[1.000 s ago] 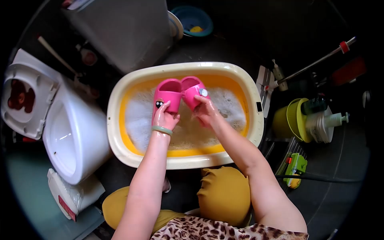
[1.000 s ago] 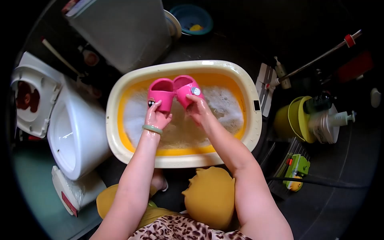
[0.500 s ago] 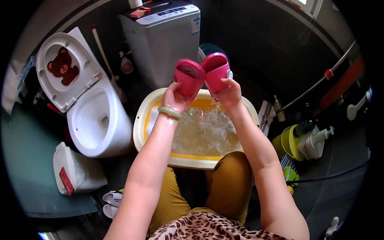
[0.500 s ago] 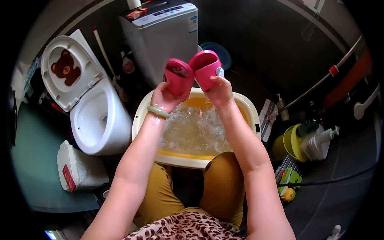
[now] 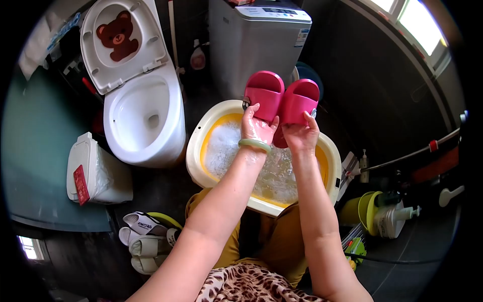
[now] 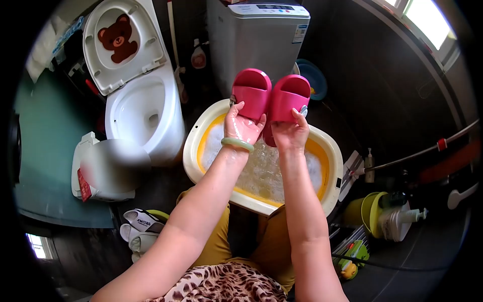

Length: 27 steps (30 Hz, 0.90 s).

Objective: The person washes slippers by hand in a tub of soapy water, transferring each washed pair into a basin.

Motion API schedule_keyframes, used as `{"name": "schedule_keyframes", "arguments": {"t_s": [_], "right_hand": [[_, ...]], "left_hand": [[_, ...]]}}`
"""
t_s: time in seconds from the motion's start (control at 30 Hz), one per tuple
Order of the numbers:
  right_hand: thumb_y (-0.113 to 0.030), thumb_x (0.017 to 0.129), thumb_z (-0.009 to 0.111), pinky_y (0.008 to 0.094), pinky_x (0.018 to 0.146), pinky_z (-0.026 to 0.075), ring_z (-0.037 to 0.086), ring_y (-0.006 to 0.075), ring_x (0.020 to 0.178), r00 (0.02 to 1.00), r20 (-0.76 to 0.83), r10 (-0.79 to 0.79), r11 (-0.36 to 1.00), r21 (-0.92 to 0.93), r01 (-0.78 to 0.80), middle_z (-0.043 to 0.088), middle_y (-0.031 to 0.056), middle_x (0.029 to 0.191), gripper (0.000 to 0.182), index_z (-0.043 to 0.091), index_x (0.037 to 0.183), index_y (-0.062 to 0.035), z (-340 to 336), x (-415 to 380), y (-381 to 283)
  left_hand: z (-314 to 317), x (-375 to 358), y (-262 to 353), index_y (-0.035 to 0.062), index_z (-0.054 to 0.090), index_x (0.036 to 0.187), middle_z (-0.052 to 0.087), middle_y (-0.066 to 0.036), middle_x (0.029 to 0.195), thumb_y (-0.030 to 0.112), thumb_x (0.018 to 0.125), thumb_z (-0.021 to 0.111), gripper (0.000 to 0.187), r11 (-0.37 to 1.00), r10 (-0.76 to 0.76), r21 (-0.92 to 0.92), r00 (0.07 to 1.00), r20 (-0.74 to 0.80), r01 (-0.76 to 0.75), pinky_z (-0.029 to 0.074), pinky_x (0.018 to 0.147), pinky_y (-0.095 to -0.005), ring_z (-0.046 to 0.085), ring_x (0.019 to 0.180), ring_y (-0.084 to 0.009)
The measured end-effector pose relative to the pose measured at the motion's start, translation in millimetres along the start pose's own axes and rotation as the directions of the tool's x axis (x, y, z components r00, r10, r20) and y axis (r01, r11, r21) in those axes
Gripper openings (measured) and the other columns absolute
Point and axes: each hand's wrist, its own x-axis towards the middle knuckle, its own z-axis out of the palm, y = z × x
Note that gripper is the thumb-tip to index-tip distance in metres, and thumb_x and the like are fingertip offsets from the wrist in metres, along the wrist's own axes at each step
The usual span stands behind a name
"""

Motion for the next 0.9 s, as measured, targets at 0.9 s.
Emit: {"name": "schedule_keyframes", "arguments": {"t_s": [0.9], "right_hand": [[-0.026, 0.087, 0.051, 0.0442, 0.093, 0.039, 0.056, 0.0306, 0.099, 0.804, 0.172, 0.57, 0.796, -0.358, -0.488, 0.06, 0.0203, 0.104, 0.036, 0.056, 0.105, 0.0052, -39.2, 37.9, -24.0]], "left_hand": [[6.9, 32.7, -28.0, 0.01, 0.033, 0.129, 0.036, -0.011, 0.13, 0.058, 0.072, 0.058, 0.079, 0.969, 0.09, -0.209, 0.976, -0.2, -0.132, 0.035, 0.092, -0.0412, 0.037, 0.118, -0.0269]]}}
